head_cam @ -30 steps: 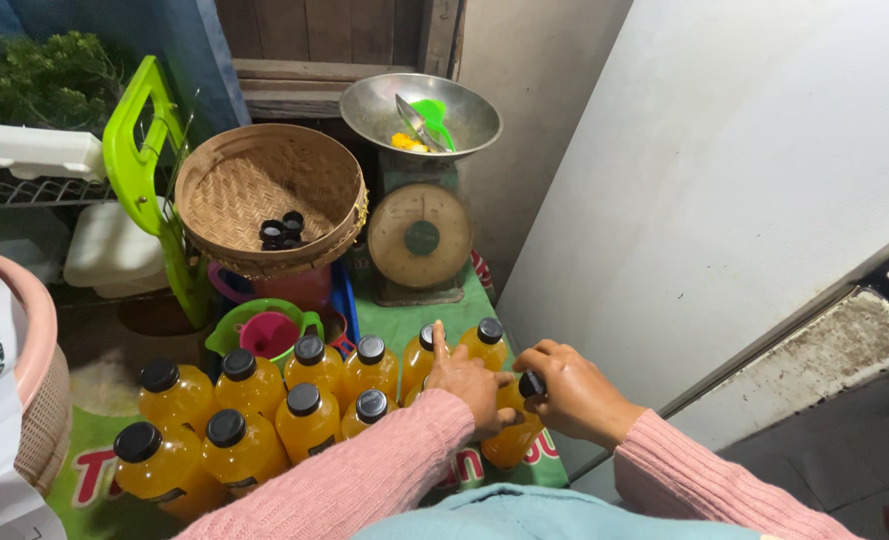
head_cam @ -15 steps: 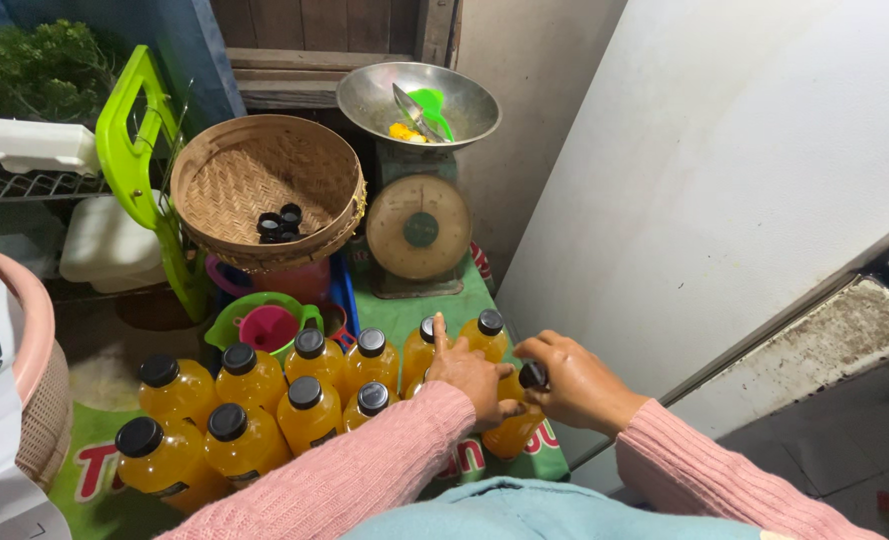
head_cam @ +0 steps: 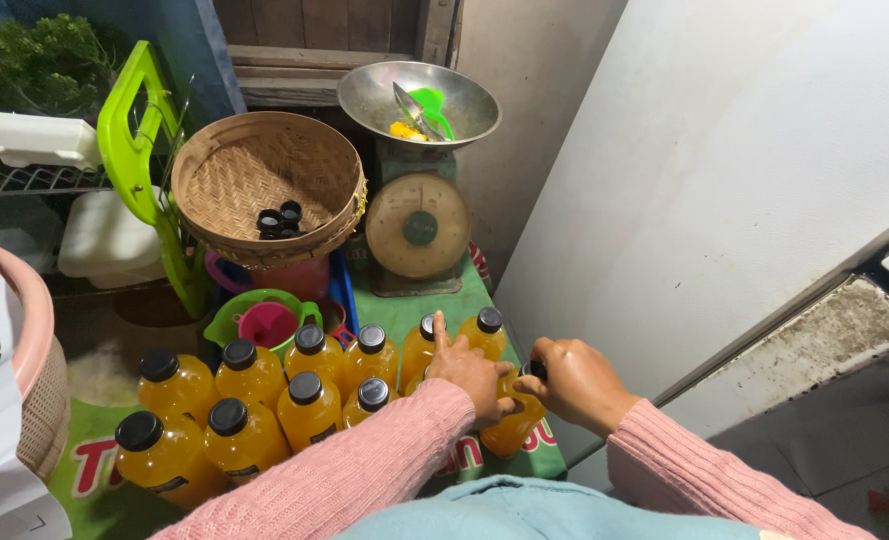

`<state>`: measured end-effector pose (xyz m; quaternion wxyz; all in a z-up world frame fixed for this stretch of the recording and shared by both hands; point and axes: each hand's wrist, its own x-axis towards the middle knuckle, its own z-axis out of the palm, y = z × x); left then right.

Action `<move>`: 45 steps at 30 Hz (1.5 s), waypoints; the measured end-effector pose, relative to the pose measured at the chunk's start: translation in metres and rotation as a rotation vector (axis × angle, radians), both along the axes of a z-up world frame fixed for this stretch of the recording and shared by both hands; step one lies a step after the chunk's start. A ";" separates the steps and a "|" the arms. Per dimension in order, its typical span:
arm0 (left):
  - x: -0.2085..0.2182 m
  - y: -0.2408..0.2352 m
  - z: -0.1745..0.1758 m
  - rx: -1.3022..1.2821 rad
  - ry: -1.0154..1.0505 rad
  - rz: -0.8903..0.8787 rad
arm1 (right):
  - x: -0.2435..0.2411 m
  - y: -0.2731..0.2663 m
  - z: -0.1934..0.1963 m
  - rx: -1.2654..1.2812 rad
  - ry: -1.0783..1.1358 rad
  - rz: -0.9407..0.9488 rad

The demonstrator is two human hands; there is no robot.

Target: The person applies printed labels to plastic bottles filled with orange liquid. They peel individual labels from a sheet, align and smooth them onto the bottles, then screw on black caps. The person repeats this process for multiple bottles.

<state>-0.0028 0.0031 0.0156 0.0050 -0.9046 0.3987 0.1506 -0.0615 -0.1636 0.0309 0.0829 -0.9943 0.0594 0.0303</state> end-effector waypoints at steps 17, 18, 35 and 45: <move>-0.001 0.003 -0.001 -0.004 -0.037 -0.014 | -0.007 0.007 0.005 0.033 -0.043 0.025; -0.001 0.004 -0.001 -0.008 -0.037 -0.011 | -0.009 0.009 0.005 0.051 -0.082 0.044; 0.002 0.004 0.002 -0.004 -0.015 -0.015 | -0.015 0.016 -0.010 0.155 -0.338 0.116; 0.004 -0.002 -0.001 -0.015 -0.009 0.000 | -0.011 0.013 -0.003 0.169 -0.182 -0.020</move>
